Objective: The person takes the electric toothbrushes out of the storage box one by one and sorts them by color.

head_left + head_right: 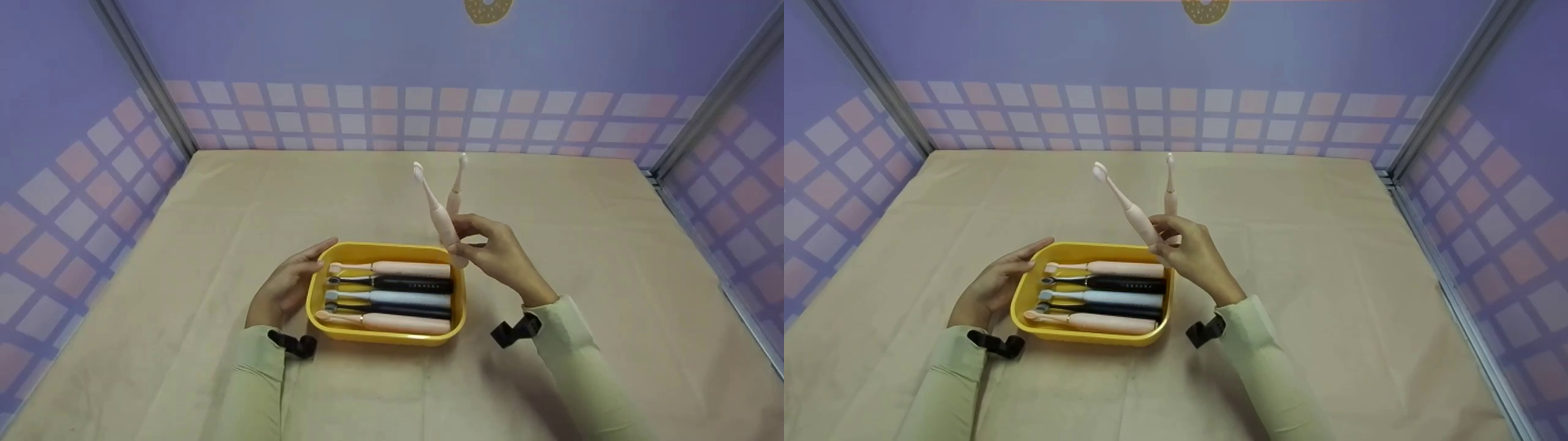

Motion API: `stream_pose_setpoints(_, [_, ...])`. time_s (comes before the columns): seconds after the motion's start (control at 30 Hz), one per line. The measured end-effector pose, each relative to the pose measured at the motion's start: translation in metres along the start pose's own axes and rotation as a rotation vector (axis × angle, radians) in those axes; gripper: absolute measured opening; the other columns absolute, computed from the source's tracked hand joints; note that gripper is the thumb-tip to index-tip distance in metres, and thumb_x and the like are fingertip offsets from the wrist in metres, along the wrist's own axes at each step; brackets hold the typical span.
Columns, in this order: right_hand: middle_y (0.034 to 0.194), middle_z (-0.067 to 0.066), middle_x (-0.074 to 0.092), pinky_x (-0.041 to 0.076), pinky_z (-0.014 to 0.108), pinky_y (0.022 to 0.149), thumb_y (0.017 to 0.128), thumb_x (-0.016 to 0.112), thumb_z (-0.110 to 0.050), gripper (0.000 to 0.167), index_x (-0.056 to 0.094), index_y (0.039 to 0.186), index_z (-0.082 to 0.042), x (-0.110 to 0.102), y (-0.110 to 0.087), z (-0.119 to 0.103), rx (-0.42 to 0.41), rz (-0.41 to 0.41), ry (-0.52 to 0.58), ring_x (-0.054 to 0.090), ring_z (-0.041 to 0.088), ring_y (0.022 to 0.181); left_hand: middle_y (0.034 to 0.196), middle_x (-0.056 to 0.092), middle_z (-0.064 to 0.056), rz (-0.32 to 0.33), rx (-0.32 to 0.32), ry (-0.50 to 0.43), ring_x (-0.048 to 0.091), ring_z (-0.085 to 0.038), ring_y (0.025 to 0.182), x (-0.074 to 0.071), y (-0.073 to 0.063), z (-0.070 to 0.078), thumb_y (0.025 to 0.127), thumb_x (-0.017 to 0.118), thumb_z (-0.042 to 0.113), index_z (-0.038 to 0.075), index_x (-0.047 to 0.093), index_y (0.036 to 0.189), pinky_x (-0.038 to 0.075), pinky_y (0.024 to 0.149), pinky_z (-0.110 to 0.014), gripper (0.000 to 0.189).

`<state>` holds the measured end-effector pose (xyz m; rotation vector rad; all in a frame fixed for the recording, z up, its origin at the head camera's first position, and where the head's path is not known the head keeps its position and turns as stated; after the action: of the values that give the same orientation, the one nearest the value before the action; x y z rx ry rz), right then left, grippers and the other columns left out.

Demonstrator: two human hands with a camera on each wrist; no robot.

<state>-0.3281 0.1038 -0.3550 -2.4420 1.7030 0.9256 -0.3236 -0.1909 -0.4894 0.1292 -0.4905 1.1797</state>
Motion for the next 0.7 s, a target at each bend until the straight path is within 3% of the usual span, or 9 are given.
stream_pose_setpoints(0.43, [0.109,0.015,0.067,0.056,0.026,0.083,0.086,0.069,-0.004,0.037,0.063,0.122,-0.002,-0.019,0.002,0.020,0.022,0.203,0.065,0.063,0.022,0.101,0.152,0.036,-0.012,-0.024,0.017,0.006,0.048,-0.022,0.131,0.002,-0.001,0.001,0.100,0.043,0.005,0.013,0.030,0.152,0.040,0.109,-0.034,0.055])
stream_pose_setpoints(0.7, [0.115,0.016,0.064,0.054,0.022,0.085,0.085,0.068,0.000,0.040,0.060,0.125,0.000,-0.027,0.003,0.045,0.071,0.297,0.094,0.062,0.016,0.102,0.152,0.037,-0.011,0.004,0.006,-0.017,0.047,-0.022,0.132,-0.001,0.000,-0.001,0.099,0.046,0.005,0.014,0.033,0.151,0.041,0.108,-0.034,0.055])
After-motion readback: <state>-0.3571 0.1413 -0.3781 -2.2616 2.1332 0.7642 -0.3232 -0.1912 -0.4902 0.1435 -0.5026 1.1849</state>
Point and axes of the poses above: each hand's wrist, its own y-axis towards the middle knuckle, its own x-axis out of the palm, z = x × y, the point moved 9 cm from there along y, towards the middle knuckle
